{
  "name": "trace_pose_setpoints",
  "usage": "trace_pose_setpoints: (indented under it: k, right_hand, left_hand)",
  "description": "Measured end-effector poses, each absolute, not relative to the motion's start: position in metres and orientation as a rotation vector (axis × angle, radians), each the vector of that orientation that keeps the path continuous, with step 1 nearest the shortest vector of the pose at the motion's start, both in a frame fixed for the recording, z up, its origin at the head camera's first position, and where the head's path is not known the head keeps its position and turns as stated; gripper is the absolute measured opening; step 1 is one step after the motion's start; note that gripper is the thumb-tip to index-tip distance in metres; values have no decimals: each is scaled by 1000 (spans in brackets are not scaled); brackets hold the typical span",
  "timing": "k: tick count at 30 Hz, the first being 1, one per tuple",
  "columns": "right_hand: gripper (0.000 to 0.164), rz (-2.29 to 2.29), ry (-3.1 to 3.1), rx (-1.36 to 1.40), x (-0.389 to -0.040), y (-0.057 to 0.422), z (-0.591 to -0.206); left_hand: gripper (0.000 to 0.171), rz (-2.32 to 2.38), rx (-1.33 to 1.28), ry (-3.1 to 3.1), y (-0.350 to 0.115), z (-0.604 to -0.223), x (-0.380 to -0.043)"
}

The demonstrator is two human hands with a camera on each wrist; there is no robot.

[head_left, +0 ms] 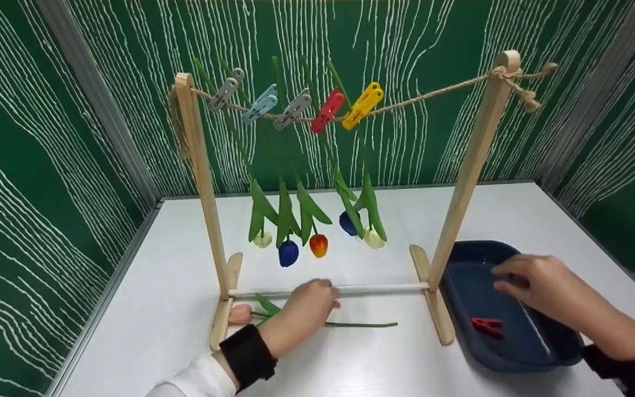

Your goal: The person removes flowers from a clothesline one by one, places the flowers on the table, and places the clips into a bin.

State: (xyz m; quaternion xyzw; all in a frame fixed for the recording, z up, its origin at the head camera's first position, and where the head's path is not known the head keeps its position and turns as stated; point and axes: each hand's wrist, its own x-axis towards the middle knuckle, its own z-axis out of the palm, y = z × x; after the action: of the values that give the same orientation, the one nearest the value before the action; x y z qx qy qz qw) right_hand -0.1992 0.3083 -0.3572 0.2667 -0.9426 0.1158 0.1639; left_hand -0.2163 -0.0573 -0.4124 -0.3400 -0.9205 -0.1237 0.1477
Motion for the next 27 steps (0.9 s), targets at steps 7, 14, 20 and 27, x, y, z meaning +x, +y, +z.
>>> trace_pose_setpoints:
  k: [7, 14, 20, 27]
  right_hand:
    - [20, 422, -2357, 939, -190, 262, -279]
    - [24, 492, -2253, 1040, -195, 222, -211]
    - [26, 469, -2206, 1036, -205, 193, -164]
    - [33, 514, -2276, 951, -231, 171, -136]
  left_hand:
    - [26, -808, -1016, -2349, -46, -358, -205]
    - [39, -1174, -999, -2082, -36, -313, -207]
    - [53, -1304, -912, -2013, -27, -283, -209]
    - [69, -1453, -759, -2130, -14, -263, -218]
